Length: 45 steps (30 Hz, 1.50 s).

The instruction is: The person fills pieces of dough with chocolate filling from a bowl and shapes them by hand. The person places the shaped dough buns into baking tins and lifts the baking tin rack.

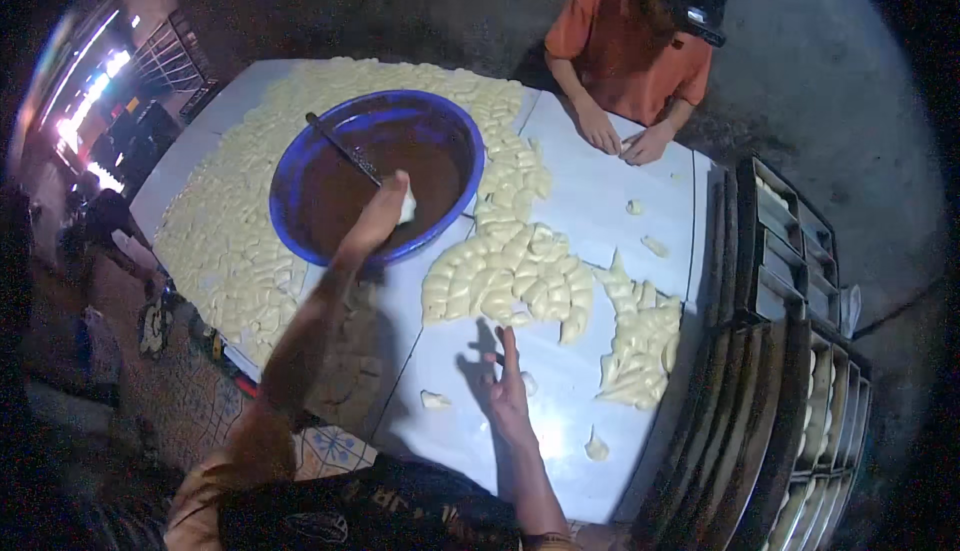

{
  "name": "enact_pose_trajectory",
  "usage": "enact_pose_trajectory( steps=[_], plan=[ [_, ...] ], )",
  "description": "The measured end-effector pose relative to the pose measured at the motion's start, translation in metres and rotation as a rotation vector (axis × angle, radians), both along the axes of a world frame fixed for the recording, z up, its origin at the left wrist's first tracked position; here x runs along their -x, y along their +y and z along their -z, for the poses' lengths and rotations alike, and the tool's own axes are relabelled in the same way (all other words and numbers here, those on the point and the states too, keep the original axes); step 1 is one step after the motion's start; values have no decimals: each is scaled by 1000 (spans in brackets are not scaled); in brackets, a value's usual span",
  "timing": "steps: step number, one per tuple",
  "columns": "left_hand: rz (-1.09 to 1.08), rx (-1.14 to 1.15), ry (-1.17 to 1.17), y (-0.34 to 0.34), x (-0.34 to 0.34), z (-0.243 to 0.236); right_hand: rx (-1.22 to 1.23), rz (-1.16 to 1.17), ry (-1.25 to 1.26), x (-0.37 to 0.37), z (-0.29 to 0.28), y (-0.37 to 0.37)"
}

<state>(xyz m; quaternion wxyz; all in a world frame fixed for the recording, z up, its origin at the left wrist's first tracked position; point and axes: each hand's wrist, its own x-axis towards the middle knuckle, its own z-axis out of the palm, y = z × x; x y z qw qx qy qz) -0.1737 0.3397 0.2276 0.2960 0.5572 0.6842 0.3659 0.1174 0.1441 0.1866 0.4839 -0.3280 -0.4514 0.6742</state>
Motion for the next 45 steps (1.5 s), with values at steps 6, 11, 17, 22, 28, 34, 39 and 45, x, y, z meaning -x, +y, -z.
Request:
enact_pose_trajectory(
  steps=[6, 11, 17, 22, 28, 34, 39, 45],
  plan=[
    [241, 678, -138, 31, 10, -12, 54, 45, 106, -2, 23, 17],
    [211, 72, -291, -21, -47, -18, 140, 138, 143, -9, 27, 31],
    [24, 481, -1098, -145, -140, 8, 692, 194, 569, 8, 39, 23],
    [121, 449, -1022, -189, -151, 29, -265, 419, -551, 0, 34, -7],
    [380, 137, -595, -224, -157, 46, -266, 488, -291, -18, 17, -29],
    [361, 380, -779, -238, -164, 43, -417, 240, -582, -37, -3, -53],
    [278, 305, -703, -252, -186, 51, -216, 268, -670, -54, 16, -73],
    [501, 134, -875, -256, -191, 41, 404, -215, -119, -84, 24, -72]
  ],
)
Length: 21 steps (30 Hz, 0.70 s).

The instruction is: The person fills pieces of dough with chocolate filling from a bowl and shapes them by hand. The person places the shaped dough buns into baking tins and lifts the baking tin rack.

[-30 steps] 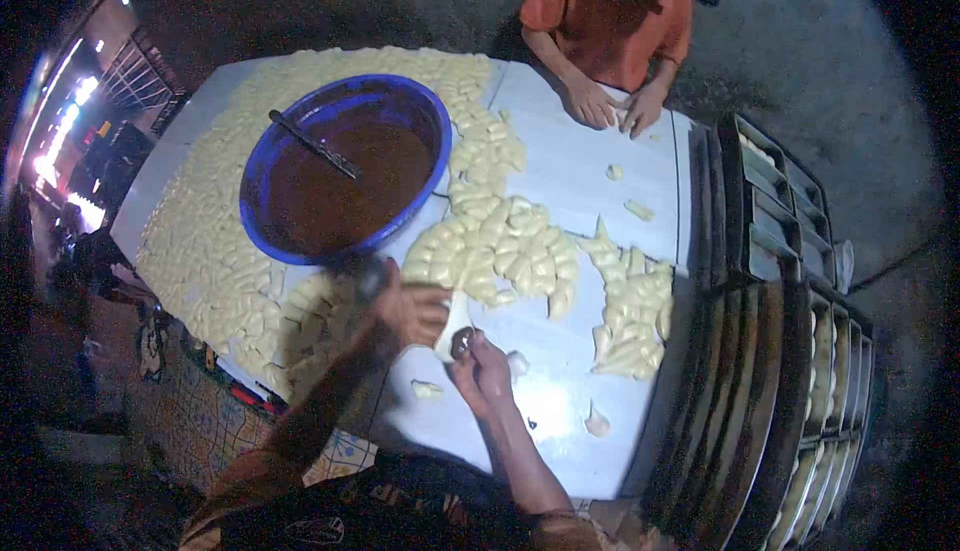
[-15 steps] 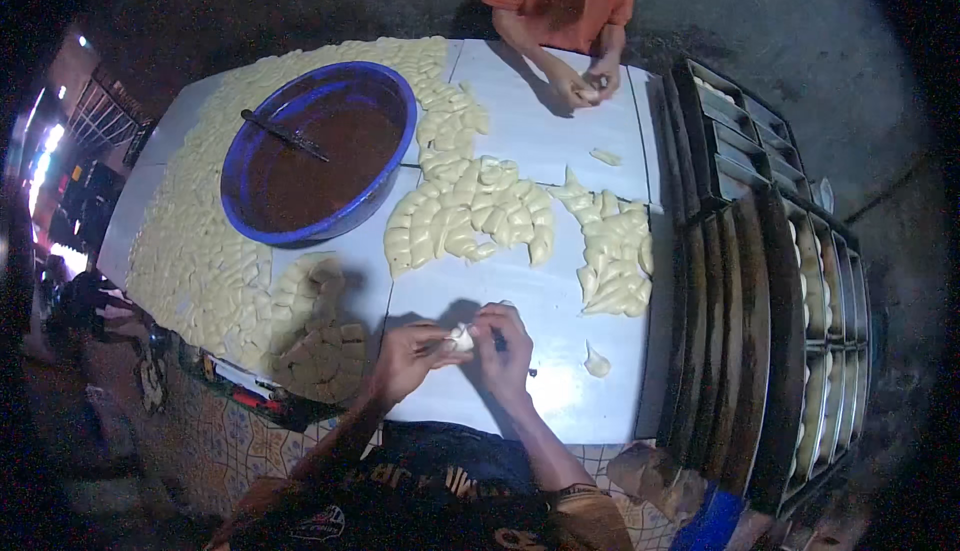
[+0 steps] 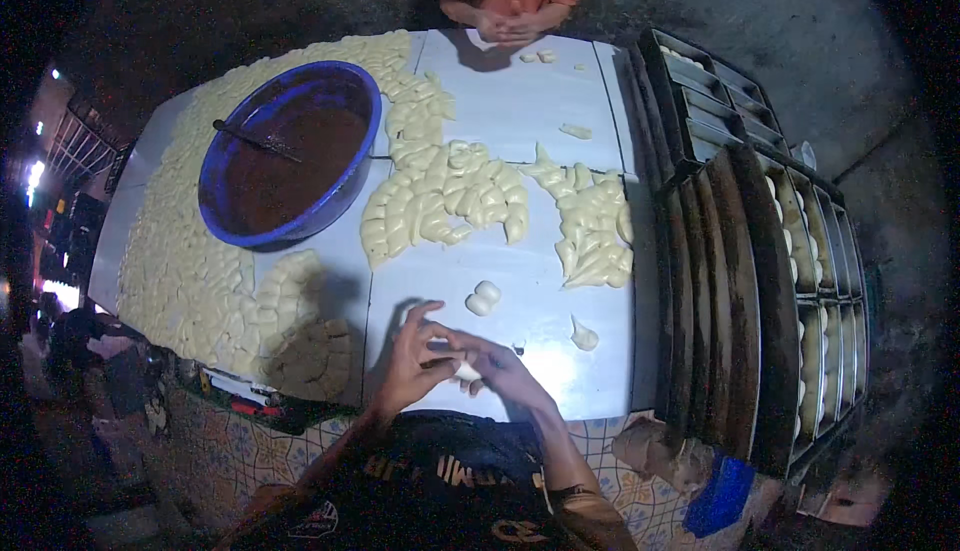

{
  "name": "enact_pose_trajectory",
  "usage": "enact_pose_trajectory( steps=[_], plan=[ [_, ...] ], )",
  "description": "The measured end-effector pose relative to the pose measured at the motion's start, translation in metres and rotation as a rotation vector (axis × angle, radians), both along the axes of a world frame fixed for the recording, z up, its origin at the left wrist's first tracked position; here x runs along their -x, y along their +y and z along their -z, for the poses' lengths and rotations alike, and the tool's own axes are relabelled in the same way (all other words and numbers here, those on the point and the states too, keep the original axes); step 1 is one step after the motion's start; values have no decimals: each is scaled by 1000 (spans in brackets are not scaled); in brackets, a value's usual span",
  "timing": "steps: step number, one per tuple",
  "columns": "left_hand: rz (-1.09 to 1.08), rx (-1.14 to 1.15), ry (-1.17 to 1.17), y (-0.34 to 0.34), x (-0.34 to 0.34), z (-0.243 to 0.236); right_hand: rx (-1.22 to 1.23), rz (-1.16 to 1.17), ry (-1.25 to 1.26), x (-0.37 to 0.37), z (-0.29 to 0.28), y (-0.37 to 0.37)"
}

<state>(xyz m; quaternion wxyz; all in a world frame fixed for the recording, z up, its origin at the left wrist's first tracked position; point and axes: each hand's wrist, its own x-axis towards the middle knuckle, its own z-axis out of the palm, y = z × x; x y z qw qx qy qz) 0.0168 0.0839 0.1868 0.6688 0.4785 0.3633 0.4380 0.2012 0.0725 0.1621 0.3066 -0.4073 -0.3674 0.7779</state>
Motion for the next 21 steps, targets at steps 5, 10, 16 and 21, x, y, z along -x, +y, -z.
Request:
enact_pose_trajectory(
  steps=[5, 10, 16, 21],
  plan=[
    [-217, -9, 52, 11, -3, 4, -328, 498, -447, -1, 16, 14],
    [-372, -48, 169, 23, 18, 22, -653, 681, -792, -47, 55, 22],
    [-441, -84, 13, 14, 35, 34, -957, 139, -1578, -115, 47, -7],
    [-169, -36, 283, 5, 20, 28, -504, 487, -766, -87, 30, -14]
  ],
)
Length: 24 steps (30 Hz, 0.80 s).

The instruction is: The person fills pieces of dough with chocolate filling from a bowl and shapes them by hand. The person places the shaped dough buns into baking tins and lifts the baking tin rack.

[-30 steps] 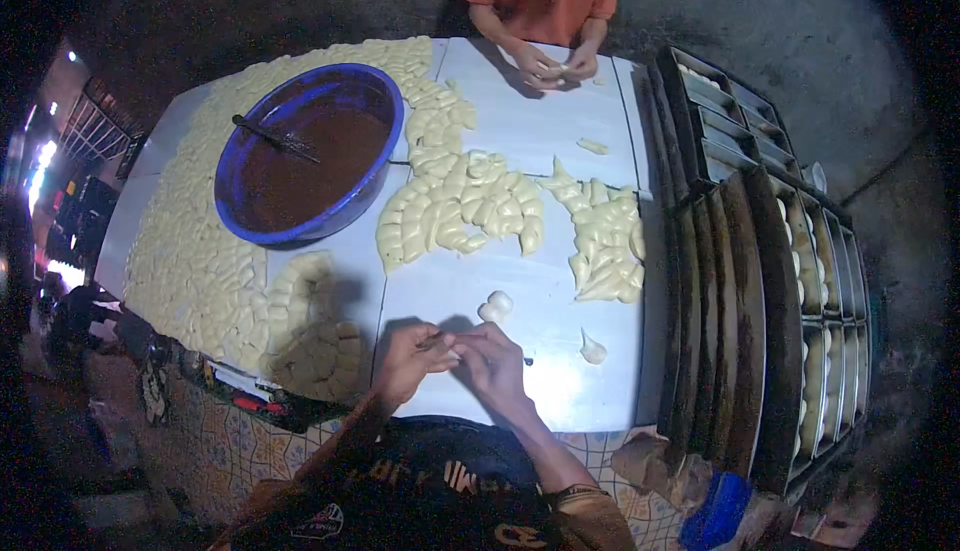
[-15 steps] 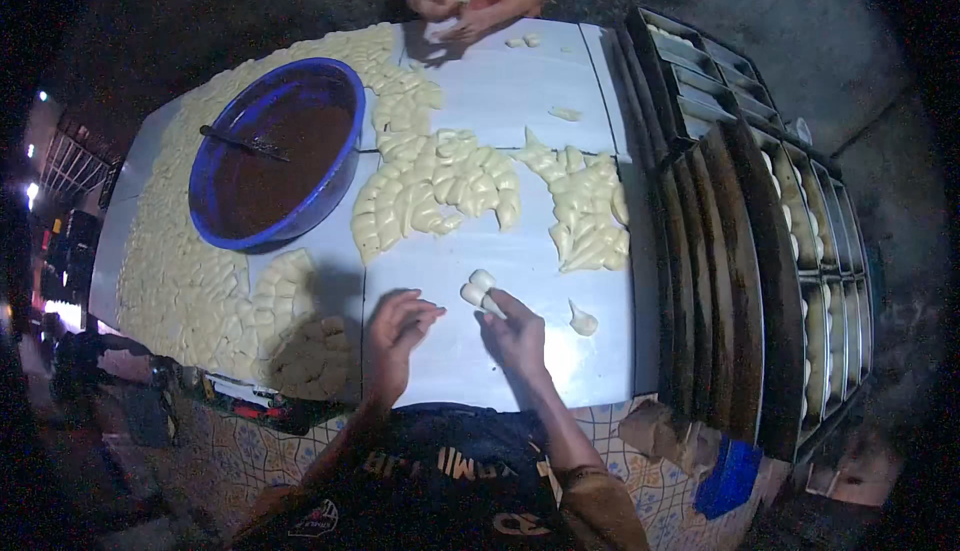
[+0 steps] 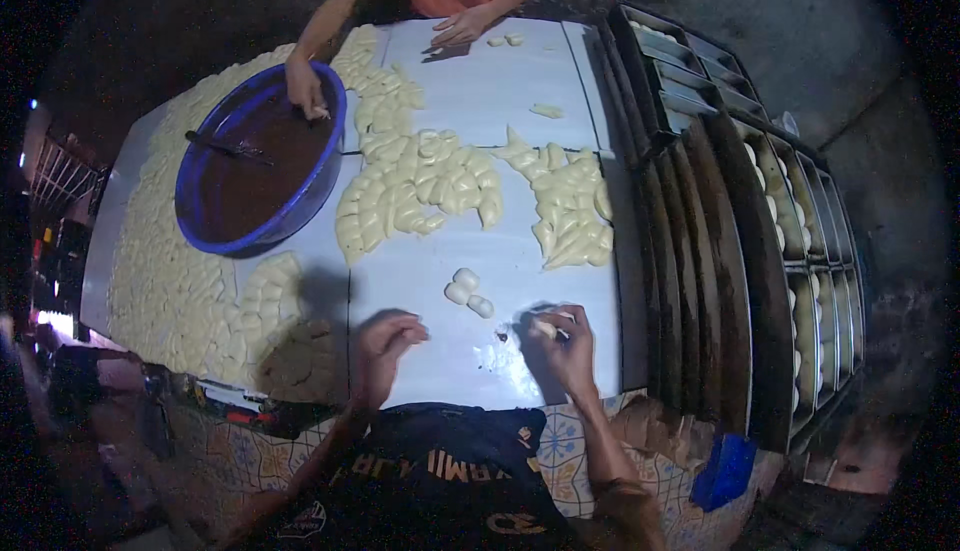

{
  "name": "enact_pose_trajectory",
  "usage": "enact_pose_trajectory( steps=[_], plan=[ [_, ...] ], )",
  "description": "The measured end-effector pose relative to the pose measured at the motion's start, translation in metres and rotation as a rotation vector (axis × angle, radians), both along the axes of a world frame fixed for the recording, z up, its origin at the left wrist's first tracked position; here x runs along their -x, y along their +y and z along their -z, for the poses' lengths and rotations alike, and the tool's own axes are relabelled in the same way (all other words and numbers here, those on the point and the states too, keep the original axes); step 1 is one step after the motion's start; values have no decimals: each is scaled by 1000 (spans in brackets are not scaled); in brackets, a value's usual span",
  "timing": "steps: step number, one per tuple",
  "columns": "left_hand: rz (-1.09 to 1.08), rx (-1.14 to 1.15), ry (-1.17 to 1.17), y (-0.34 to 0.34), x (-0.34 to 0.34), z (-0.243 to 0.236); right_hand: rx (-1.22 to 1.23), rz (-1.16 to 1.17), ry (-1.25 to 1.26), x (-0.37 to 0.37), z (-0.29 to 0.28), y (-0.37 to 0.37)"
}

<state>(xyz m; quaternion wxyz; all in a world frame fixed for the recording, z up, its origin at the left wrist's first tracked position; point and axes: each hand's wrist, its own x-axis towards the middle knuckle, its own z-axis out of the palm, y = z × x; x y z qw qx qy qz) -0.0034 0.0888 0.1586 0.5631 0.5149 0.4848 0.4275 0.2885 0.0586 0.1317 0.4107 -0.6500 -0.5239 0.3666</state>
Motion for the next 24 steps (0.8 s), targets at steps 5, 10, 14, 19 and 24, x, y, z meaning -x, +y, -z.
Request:
enact_pose_trajectory(
  steps=[5, 10, 14, 19, 24],
  plan=[
    [121, -158, -79, -11, -52, -24, -183, -77, 331, 80, -51, 8],
    [-231, -39, -213, -14, -53, -26, -192, -81, 288, 115, -62, 16],
    [-74, 62, -169, -10, -31, -19, -284, -229, 247, 126, -73, 41],
    [-46, 534, -861, 12, -23, -24, -183, -471, 489, 140, -60, 57],
    [387, 312, -1318, 102, 25, -33, -68, -539, 695, 126, -40, 73]
  ],
)
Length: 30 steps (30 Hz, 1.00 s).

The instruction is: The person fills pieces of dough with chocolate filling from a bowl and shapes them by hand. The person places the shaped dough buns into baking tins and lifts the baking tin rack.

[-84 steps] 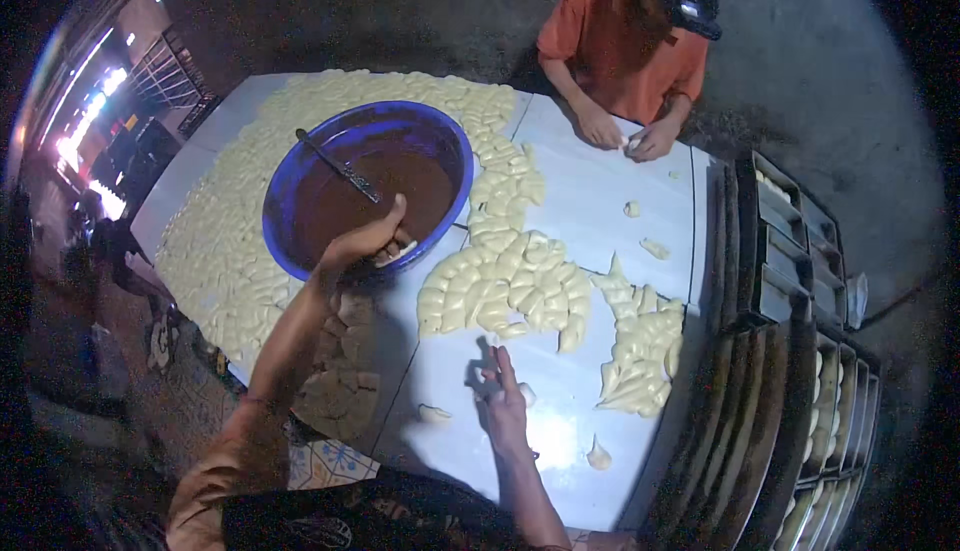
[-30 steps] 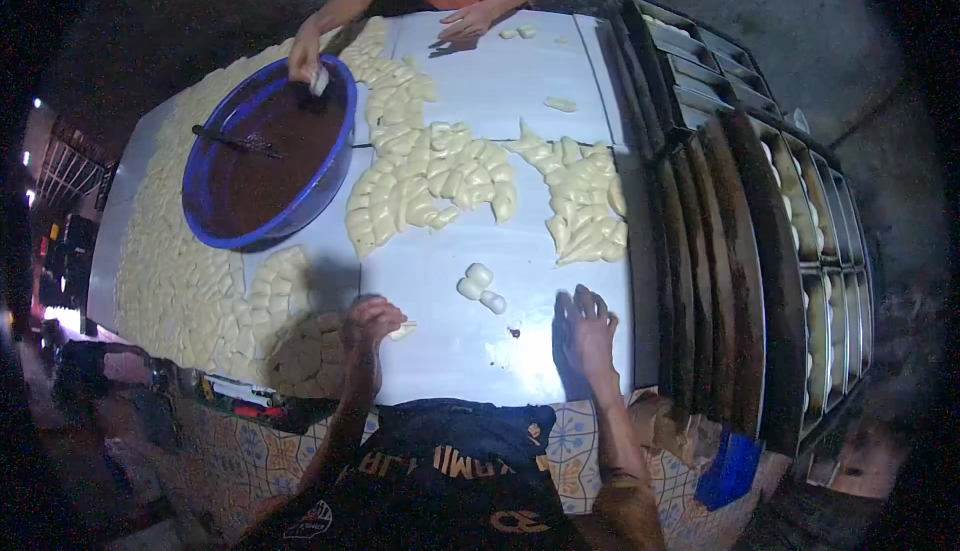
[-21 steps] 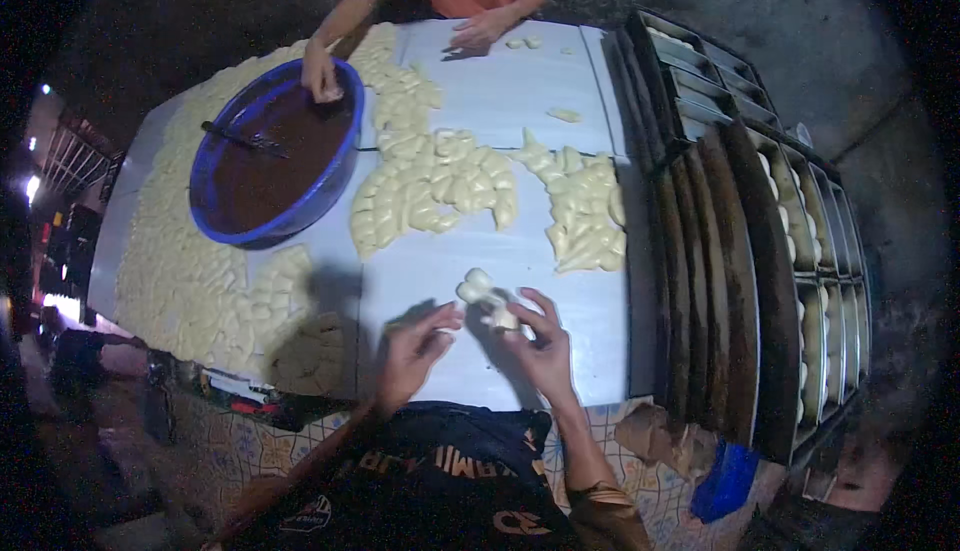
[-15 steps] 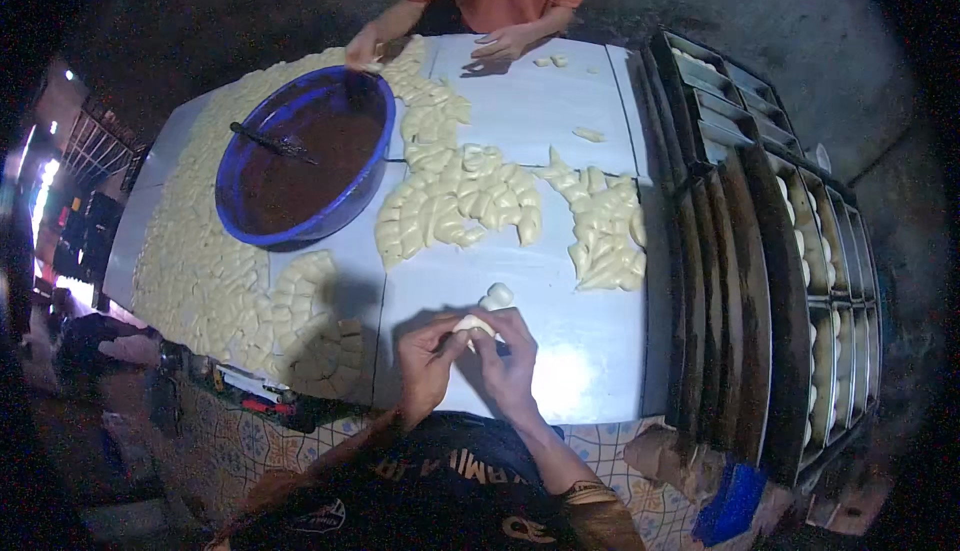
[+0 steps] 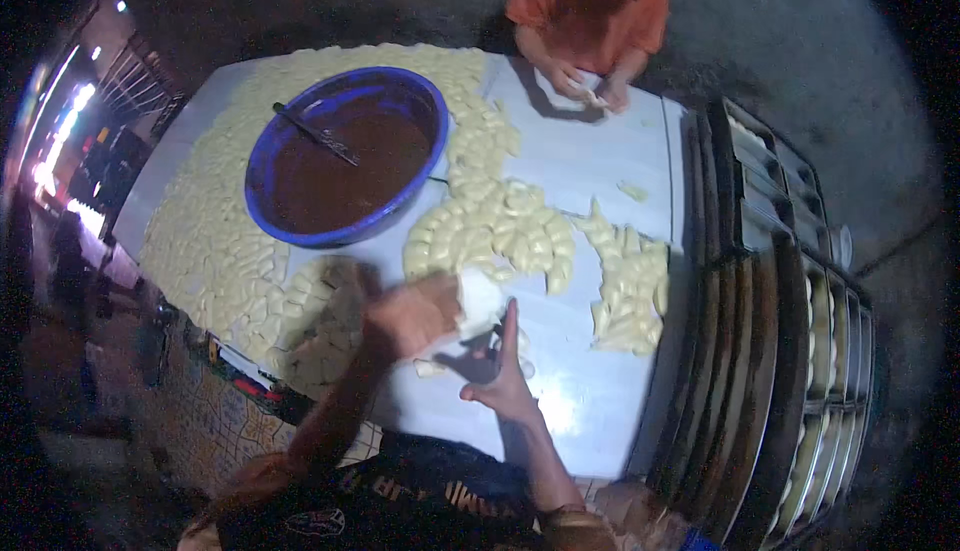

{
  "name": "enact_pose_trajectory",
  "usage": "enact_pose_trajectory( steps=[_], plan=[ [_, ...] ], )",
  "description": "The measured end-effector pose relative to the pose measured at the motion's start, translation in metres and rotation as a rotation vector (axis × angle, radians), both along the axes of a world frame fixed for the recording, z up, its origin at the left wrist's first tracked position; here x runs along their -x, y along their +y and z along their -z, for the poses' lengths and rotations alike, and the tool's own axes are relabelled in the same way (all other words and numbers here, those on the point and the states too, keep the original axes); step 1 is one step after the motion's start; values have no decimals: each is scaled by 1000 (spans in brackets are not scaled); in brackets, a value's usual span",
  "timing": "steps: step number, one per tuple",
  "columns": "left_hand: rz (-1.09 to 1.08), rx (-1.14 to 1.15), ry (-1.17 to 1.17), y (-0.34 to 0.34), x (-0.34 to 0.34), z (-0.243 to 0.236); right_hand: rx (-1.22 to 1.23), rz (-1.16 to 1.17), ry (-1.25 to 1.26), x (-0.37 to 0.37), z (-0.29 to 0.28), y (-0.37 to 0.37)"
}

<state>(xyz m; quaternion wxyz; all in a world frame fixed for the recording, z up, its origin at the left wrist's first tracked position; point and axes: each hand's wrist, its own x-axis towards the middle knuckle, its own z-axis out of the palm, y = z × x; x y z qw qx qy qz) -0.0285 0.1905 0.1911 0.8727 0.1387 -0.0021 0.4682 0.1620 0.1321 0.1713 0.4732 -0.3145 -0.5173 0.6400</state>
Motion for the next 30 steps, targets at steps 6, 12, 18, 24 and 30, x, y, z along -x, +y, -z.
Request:
enact_pose_trajectory(
  steps=[6, 12, 18, 24, 30],
  plan=[
    [-986, -412, 1920, 164, 113, -15, 60, 156, 88, 13, 2, 1],
    [-241, -159, 2118, 161, 109, -21, 68, 221, 136, 14, 18, 5],
    [-732, 0, 1405, 74, 68, -19, 346, 150, 358, 44, 9, 37],
    [-349, 328, 1113, -13, -15, -29, 574, 359, 276, 42, 30, 26],
    [-427, -415, 1451, -55, -13, -7, -418, 445, -646, 22, -4, -5]
  ],
)
